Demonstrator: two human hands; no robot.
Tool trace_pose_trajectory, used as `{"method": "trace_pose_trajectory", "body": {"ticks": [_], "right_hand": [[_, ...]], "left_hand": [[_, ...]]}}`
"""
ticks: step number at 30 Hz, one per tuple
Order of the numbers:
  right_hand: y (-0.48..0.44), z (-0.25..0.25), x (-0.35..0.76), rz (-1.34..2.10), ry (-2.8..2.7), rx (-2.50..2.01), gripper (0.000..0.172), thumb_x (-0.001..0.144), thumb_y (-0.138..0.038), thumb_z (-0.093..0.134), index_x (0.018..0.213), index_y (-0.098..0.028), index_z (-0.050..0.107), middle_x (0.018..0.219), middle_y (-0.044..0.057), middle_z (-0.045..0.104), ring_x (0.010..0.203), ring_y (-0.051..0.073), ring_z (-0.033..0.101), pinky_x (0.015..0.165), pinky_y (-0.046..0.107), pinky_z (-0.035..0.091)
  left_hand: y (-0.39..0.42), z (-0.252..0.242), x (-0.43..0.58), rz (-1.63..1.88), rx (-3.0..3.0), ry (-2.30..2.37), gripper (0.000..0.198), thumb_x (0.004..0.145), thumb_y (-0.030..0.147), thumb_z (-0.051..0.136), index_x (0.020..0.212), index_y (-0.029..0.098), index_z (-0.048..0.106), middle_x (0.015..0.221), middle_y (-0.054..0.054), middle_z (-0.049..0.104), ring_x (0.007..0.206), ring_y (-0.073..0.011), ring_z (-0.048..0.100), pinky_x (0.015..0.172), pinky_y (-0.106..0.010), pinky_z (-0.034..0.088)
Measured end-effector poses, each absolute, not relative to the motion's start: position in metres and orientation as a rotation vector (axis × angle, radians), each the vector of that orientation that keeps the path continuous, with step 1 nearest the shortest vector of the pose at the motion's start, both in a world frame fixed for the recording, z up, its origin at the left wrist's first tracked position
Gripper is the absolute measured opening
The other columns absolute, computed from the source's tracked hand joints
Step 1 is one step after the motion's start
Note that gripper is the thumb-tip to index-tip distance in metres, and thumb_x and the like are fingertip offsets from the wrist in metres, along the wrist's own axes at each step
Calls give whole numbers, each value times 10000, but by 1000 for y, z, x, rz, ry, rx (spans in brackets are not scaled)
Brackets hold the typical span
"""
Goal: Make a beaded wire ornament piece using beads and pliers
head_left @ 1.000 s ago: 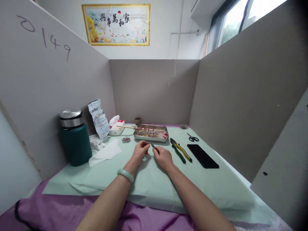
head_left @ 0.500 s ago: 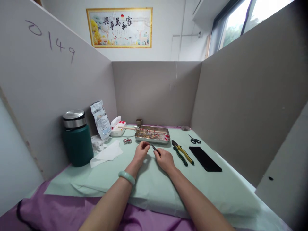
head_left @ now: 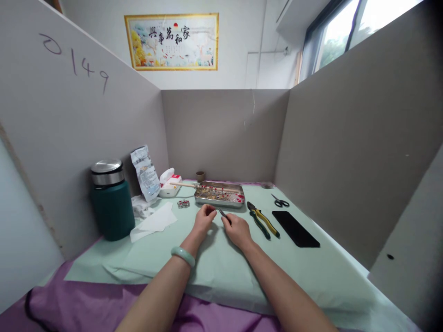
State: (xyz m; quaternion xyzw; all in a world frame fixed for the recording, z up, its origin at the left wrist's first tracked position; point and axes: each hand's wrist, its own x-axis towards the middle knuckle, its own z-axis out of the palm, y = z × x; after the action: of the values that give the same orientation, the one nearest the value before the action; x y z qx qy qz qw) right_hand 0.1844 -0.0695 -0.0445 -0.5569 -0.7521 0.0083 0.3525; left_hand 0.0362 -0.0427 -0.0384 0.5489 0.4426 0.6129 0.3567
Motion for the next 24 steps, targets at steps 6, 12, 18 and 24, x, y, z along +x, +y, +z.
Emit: {"method": "trace_pose_trajectory", "body": {"ticks": [6,12,18,24], "right_hand": [[-69,-44,184,4,-1957,-1468,256,931,-338,451,851,-213,660,823,27,697,751,156,610,614,248,295],[-69,-43,184,-24,-1967,-1497,271,933,-348,445,853,-216,668,828,34,703,735,160,611,609,257,287],[-68,-44,184,-16,-1969,-1482,266,931,-343,451,859,-217,674,821,32,696,740,159,607,620,252,297],[-69,-44,184,-15,-1979,-1451,265,932,-336,448,852,-214,670,812,29,694,717,152,600,611,249,292]], "left_hand": [[-44,-38,37,1550,1419,1158,146,644,234,661,740,165,575,648,13,576,544,-98,487,524,-220,397],[-45,-37,40,1552,1394,1152,160,641,260,662,738,173,569,607,28,554,492,-92,456,463,-214,360],[-48,-36,41,1500,1430,1167,165,646,285,660,750,158,645,577,9,564,513,-113,465,499,-235,356],[-48,-37,41,1463,1428,1154,163,684,312,589,707,159,640,555,20,532,473,-94,404,464,-220,311]]}}
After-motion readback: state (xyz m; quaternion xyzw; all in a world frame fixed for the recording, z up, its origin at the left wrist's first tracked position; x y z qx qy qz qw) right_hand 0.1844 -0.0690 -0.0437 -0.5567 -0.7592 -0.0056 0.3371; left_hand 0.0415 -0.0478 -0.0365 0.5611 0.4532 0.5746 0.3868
